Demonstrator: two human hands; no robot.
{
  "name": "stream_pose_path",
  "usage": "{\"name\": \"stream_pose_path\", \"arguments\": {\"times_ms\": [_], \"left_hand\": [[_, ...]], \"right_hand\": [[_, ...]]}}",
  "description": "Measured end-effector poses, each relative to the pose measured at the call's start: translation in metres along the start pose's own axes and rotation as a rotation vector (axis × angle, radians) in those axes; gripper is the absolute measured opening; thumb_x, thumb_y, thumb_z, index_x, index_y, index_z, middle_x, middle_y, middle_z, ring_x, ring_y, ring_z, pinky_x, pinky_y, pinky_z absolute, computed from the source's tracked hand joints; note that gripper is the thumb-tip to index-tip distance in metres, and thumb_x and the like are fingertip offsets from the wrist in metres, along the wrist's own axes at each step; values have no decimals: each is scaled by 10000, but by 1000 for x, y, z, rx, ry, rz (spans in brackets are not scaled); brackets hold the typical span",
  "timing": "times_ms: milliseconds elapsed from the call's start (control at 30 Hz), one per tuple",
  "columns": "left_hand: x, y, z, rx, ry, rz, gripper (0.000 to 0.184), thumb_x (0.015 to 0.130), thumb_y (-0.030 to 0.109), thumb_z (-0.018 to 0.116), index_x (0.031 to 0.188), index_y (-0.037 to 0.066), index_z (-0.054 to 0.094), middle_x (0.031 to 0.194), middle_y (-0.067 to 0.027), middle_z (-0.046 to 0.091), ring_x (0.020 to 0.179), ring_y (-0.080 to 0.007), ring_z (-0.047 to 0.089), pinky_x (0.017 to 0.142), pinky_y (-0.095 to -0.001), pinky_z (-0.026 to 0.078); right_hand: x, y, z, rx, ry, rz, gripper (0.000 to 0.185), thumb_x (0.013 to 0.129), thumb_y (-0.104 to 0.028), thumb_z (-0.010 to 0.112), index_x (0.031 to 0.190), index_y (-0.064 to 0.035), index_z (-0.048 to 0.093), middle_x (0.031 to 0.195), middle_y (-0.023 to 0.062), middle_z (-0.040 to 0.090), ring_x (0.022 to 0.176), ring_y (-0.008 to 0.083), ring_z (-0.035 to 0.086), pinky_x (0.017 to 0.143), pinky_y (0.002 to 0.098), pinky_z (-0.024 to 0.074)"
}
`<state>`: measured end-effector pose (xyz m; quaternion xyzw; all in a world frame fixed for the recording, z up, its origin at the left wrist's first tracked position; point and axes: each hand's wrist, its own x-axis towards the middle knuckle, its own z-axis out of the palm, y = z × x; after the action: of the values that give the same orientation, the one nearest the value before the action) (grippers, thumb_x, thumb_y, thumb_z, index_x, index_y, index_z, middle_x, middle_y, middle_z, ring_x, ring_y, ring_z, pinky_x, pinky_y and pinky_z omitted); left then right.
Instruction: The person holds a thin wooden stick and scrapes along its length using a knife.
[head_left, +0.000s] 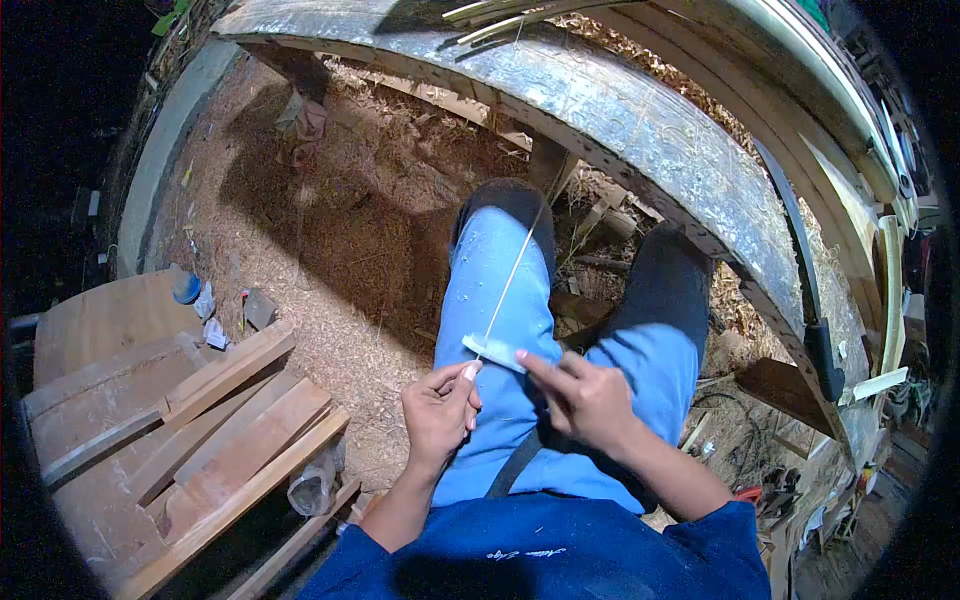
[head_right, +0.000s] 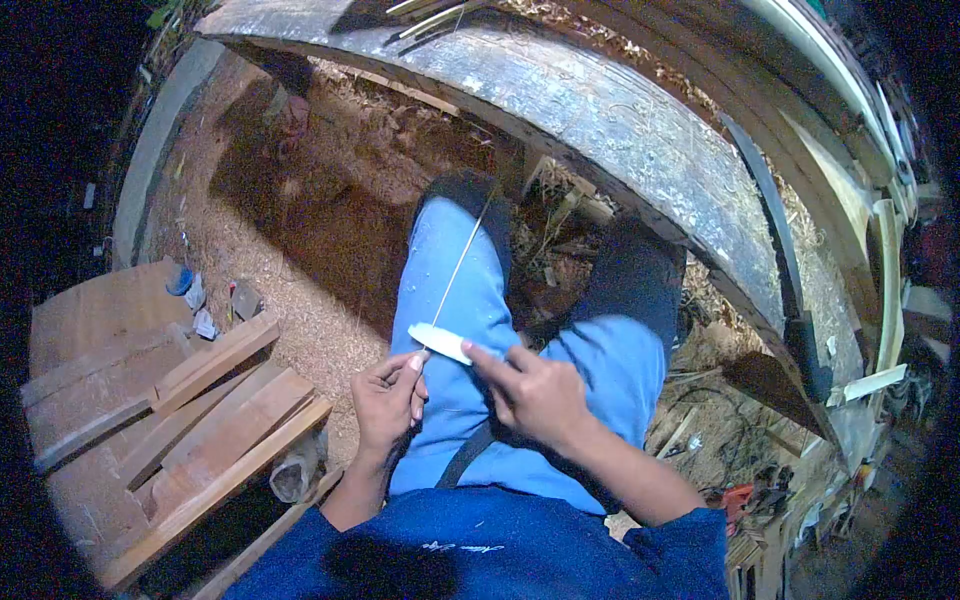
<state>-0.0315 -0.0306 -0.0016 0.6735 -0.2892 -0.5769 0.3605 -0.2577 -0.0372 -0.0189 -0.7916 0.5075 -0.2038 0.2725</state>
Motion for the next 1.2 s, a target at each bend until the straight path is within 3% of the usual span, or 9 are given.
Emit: {"name": "stream_pose_path", "arguments": {"times_ms": [300,433,567,667,833,933,1100,1167,1200], "left_hand": [[-2,-2,-2,-2,-40,27,187,1051,101,688,1098,-65,759,675,-57,659,467,-62,534,410,-224,398],[-2,-2,-2,-4,-39,24,190,1054,104,683,1099,-64,760,664,-56,656,459,-60,528,407,-222,394],[-3,-2,-2,14,-50,32,190,1059,96,671,1097,-67,760,660,-57,655,457,-60,528,404,-221,391],[-1,-7,-6,-42,-64,42,191,1060,93,666,1098,-69,759,659,-59,656,457,-60,530,404,-220,390],[-1,-4,-3,-8,-53,37,193,1058,94,669,1102,-71,759,659,-59,657,456,-59,528,403,-221,388],[-2,-3,-4,3,-47,18,195,1057,96,673,1107,-70,760,659,-57,657,456,-58,525,403,-221,385],[-1,-5,-6,15,-41,24,200,1054,109,684,1108,-66,764,658,-52,655,453,-54,516,403,-221,381],[-1,-4,-7,-1,-44,17,205,1053,120,689,1101,-63,767,657,-48,655,449,-52,512,403,-221,378],[0,-5,-8,2,-45,17,205,1053,120,689,1101,-63,767,657,-48,655,449,-52,512,403,-221,378]], "right_hand": [[5,11,5,13,104,97,644,842,-185,764,1464,-301,645,798,75,583,603,284,649,495,439,536],[-4,-3,0,23,-56,-25,628,846,-177,763,1454,-287,653,797,87,586,602,292,654,505,436,537],[8,15,0,18,99,116,705,809,-194,791,1485,-305,625,803,82,582,597,288,660,509,430,546],[-2,-6,-3,-9,-80,-42,570,842,-189,781,1398,-279,693,777,87,609,601,299,667,505,436,539],[13,14,-3,3,126,135,599,861,-201,777,1440,-301,663,796,84,608,569,291,654,492,440,539],[3,-13,-11,24,-101,-11,426,949,-192,730,1371,-245,716,772,126,639,583,323,653,513,445,531],[32,18,-14,328,122,237,361,982,-113,696,1337,-164,734,769,185,668,686,382,682,641,496,552],[22,18,5,435,155,83,366,980,-129,702,1342,-177,734,788,194,681,693,389,686,643,504,552],[17,6,-4,418,-35,119,365,979,-145,707,1340,-187,735,806,199,697,711,395,696,655,507,557]]}}
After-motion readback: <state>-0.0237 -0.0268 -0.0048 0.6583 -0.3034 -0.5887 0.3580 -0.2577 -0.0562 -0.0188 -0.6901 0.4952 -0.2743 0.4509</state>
